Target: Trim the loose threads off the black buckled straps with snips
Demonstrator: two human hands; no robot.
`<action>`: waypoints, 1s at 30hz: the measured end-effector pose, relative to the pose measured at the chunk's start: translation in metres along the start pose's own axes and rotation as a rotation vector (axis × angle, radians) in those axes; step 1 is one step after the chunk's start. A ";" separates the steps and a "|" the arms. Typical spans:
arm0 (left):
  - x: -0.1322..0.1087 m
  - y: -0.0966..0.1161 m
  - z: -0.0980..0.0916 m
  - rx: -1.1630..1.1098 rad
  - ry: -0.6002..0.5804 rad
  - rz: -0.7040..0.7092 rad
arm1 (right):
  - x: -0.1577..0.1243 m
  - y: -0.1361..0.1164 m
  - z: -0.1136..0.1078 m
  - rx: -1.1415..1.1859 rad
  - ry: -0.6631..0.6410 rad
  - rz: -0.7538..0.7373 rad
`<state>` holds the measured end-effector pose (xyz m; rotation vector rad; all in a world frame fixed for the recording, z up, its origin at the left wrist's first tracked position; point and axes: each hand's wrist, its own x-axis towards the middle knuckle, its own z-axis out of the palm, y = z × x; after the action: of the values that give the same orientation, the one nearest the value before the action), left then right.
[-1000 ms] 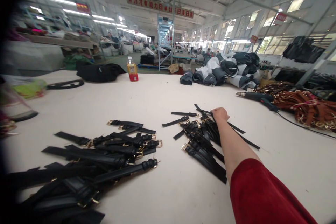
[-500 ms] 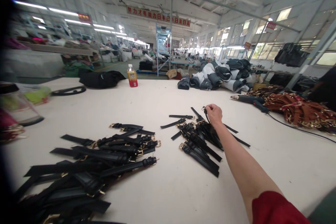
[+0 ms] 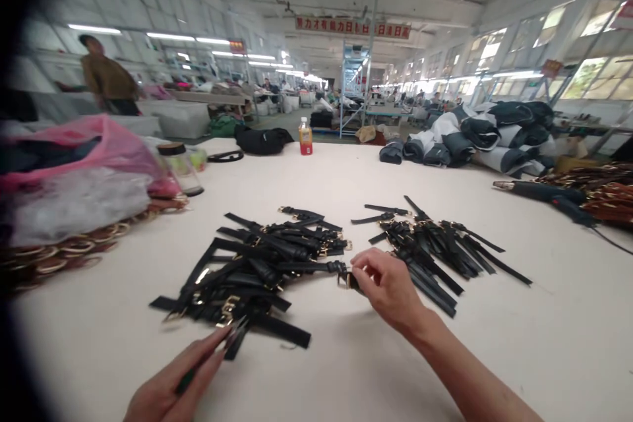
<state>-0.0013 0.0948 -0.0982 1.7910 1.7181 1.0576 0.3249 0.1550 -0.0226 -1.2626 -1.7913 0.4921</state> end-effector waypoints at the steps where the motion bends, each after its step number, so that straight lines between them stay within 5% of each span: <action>1: -0.003 0.014 0.000 -0.091 -0.012 -0.075 | -0.009 -0.008 0.009 0.059 -0.049 0.031; 3: -0.010 0.043 0.007 -0.298 0.021 -0.223 | -0.023 -0.018 0.022 0.218 -0.129 0.157; 6: -0.015 0.081 0.030 -0.591 -0.099 -0.298 | -0.035 -0.028 0.036 0.408 -0.188 0.318; 10: -0.012 0.103 0.063 -0.783 -0.139 -0.391 | -0.045 -0.040 0.048 0.553 -0.205 0.400; 14: -0.012 0.102 0.073 -0.968 -0.198 -0.393 | -0.053 -0.047 0.056 0.578 -0.199 0.421; 19: -0.018 0.089 0.062 -1.098 -0.232 -0.481 | -0.063 -0.046 0.067 0.580 -0.253 0.436; 30: -0.021 0.079 0.048 -1.030 -0.247 -0.608 | -0.073 -0.033 0.085 0.237 -0.201 0.143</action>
<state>0.0866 0.0726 -0.0723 0.6548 1.0870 1.0704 0.2452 0.0886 -0.0759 -1.2131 -1.7508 0.9131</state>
